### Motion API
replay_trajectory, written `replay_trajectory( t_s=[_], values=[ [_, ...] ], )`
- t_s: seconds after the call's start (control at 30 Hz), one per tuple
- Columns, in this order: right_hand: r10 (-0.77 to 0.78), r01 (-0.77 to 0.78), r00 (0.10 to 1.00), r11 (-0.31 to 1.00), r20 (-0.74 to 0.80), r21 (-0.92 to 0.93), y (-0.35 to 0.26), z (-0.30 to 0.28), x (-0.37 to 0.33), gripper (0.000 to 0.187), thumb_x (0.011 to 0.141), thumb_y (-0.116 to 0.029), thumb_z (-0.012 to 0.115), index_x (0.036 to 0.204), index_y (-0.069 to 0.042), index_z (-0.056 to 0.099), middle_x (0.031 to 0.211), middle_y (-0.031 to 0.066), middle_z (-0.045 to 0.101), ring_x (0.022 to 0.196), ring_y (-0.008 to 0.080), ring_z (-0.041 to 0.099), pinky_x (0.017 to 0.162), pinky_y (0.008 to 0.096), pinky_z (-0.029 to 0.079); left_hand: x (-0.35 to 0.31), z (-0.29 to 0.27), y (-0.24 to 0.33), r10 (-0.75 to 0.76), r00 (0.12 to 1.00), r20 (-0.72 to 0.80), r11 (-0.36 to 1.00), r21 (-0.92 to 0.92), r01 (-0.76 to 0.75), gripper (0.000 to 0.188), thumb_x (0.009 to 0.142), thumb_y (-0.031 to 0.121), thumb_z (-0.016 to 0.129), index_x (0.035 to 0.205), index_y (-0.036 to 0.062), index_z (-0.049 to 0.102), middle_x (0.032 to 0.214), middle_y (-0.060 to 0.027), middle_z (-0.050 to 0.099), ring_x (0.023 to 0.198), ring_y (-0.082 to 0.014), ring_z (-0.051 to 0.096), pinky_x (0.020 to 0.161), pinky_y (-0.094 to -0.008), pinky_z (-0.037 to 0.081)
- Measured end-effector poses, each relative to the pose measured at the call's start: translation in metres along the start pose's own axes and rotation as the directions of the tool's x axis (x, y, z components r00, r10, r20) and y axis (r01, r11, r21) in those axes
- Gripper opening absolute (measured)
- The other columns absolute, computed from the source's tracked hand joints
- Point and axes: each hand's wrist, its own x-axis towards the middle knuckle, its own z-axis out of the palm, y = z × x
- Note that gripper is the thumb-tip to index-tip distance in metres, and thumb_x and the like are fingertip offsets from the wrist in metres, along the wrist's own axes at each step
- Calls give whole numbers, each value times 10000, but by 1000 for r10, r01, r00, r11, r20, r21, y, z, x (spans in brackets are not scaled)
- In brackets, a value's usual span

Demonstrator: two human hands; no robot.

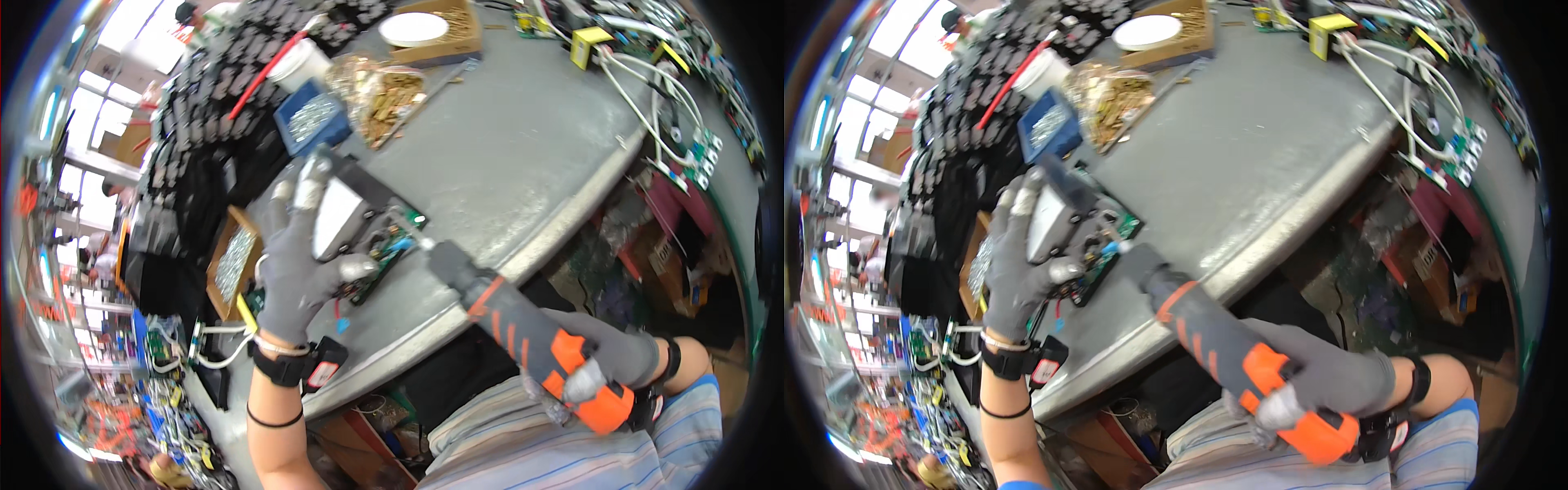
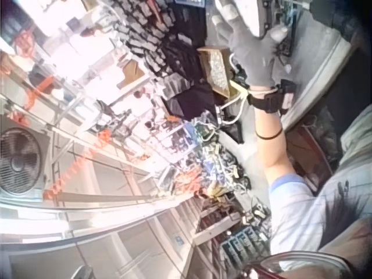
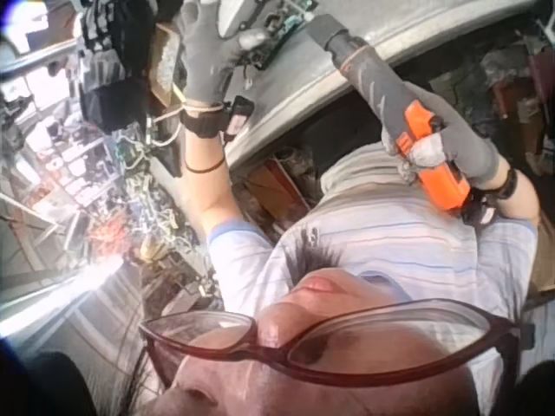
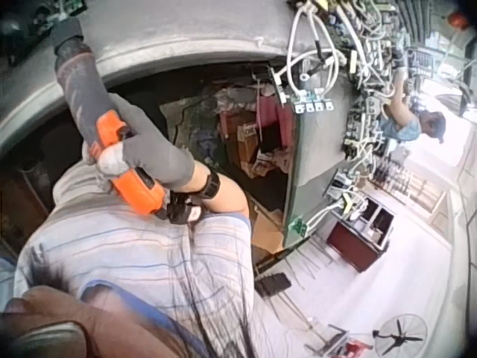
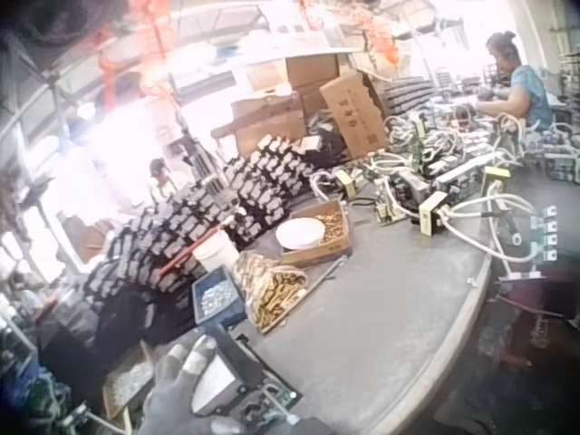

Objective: Assemble and screw components onto an electronic circuit board and power supply unit.

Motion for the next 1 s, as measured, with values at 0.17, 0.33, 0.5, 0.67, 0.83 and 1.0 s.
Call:
replay_trajectory(
  t_s=[0.17, 0.33, 0.5, 0.67, 0.83, 1.0],
  values=[
    [76, -58, 984, 992, 160, -116, 8, 21, 15, 590, 736, -98, 722, 1207, -24, 374, 1005, 120, 580, 782, 176, 621, 720, 304, 524, -39, -40, -12, -385, 850, -359, 854, -488, 181, 653, 912, 337, 613, 1446, 70, 349, 1376, -174, 451, 1224, -247, 477, 1024, -361, 389],
    [286, -283, 942, 958, 177, -47, 23, 42, 69, 475, 765, -150, 682, 1135, -45, 405, 912, 84, 545, 726, 161, 610, 650, 314, 534, -109, -57, -13, -639, 722, -265, 680, -634, 369, 213, 952, 201, 548, 1014, 23, 646, 738, -25, 611, 610, -62, 536, 559, -196, 429],
    [224, -225, 974, 974, 25, 40, 28, 68, 101, 464, 729, -144, 686, 1118, -72, 444, 905, 112, 594, 728, 215, 629, 674, 350, 549, -155, -39, -11, -815, 564, -130, 519, -596, 613, 210, 877, 203, 675, 997, 34, 709, 716, -23, 651, 646, -61, 573, 567, -238, 450],
    [189, -197, 980, 967, -62, -160, 36, 75, 105, 451, 874, -468, 540, 999, -35, 565, 782, 69, 592, 658, 179, 588, 584, 293, 496, -157, -30, -6, -726, 681, -97, 546, -682, 486, 248, 917, 233, 630, 1101, 73, 677, 766, -15, 654, 679, -65, 559, 634, -222, 458],
    [220, -225, 973, 972, -65, -69, 40, 65, 97, 448, 851, -411, 566, 1074, -24, 523, 828, 89, 591, 698, 185, 588, 626, 307, 500, -157, -25, -15, -671, 739, 66, 403, -804, 437, 367, 958, 227, 562, 1276, 44, 558, 928, 22, 631, 654, -36, 519, 635, -187, 455],
    [266, -238, 954, 952, 137, -190, 31, 55, 79, 462, 813, -236, 628, 1183, -21, 453, 910, 95, 570, 775, 184, 590, 681, 324, 499, -153, -11, -25, -643, 726, 246, 82, -920, 384, 416, 998, 341, 470, 1290, 45, 503, 1050, -47, 607, 914, -114, 573, 818, -277, 490]
  ],
)
